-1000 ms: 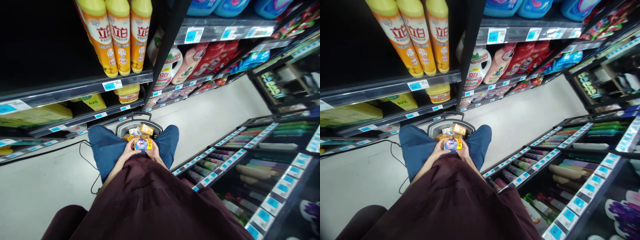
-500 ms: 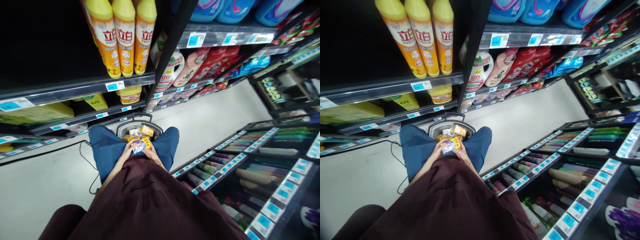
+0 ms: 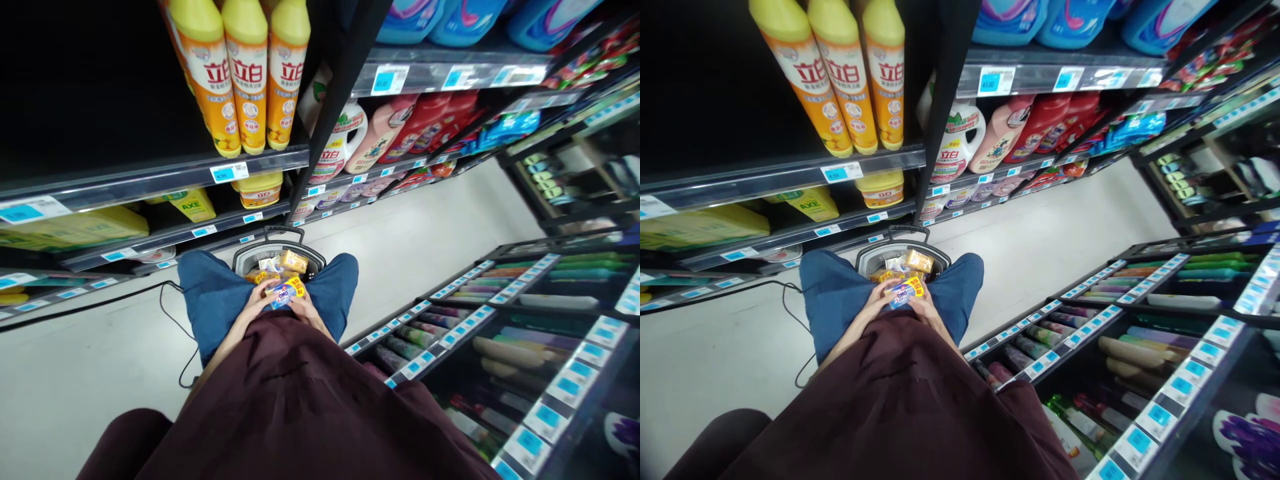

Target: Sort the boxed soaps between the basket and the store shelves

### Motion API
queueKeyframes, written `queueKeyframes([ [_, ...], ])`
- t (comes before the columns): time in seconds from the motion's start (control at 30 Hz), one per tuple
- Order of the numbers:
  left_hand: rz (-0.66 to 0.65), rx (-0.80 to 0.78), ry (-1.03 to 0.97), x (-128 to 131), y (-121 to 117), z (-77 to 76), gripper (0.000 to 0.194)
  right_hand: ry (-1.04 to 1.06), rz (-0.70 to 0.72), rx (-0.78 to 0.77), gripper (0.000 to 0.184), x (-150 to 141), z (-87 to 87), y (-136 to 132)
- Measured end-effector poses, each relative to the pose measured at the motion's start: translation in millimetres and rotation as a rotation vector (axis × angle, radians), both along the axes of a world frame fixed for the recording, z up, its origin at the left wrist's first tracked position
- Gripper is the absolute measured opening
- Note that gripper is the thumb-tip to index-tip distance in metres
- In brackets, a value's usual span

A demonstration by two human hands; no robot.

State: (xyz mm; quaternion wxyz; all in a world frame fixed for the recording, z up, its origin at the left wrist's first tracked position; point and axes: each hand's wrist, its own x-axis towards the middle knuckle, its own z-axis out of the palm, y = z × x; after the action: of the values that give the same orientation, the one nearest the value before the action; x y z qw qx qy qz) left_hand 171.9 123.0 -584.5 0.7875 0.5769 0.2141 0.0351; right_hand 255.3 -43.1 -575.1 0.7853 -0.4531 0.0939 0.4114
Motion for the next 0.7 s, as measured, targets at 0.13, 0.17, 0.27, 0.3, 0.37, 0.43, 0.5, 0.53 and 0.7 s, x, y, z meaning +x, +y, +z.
queueKeyframes([
  [0.13, -0.043, -0.016, -0.01, -1.2, -2.2, 2.6, 0.072, -0.033, -0.007, 0.011, 0.077, -0.7, 9.3, 0.8],
  [0.17, -0.059, -0.022, -0.019, -1.5, -3.2, 3.1, 0.078, -0.042, -0.006, 0.021, 0.077, -1.1, 11.7, 0.6],
  [0.27, -0.064, -0.028, -0.051, -2.2, -6.3, 3.3, 0.1, -0.065, -0.002, 0.038, 0.079, -2.0, 14.6, 0.0],
  [0.3, -0.049, -0.018, -0.061, -2.3, -7.2, 2.7, 0.105, -0.066, -0.004, 0.032, 0.081, -2.0, 13.6, 0.2],
  [0.37, -0.011, 0.026, -0.082, -2.5, -8.5, 1.8, 0.109, -0.044, -0.033, 0.011, 0.084, -1.2, 9.0, 1.8],
  [0.43, 0.014, 0.126, -0.107, -3.2, -8.8, 3.3, 0.105, -0.002, -0.076, -0.007, 0.082, 0.4, 4.0, 4.2],
  [0.5, 0.01, 0.317, -0.135, -5.3, -8.0, 9.1, 0.092, 0.021, -0.081, -0.001, 0.076, 2.0, 2.5, 5.7],
  [0.53, 0.0, 0.433, -0.151, -7.2, -7.1, 13.5, 0.082, 0.018, -0.064, 0.012, 0.073, 2.4, 4.0, 5.7],
  [0.7, -0.06, 0.819, -0.313, -27.8, -2.2, 37.3, 0.044, -0.056, 0.044, 0.066, 0.081, -0.6, 27.1, -1.3],
])
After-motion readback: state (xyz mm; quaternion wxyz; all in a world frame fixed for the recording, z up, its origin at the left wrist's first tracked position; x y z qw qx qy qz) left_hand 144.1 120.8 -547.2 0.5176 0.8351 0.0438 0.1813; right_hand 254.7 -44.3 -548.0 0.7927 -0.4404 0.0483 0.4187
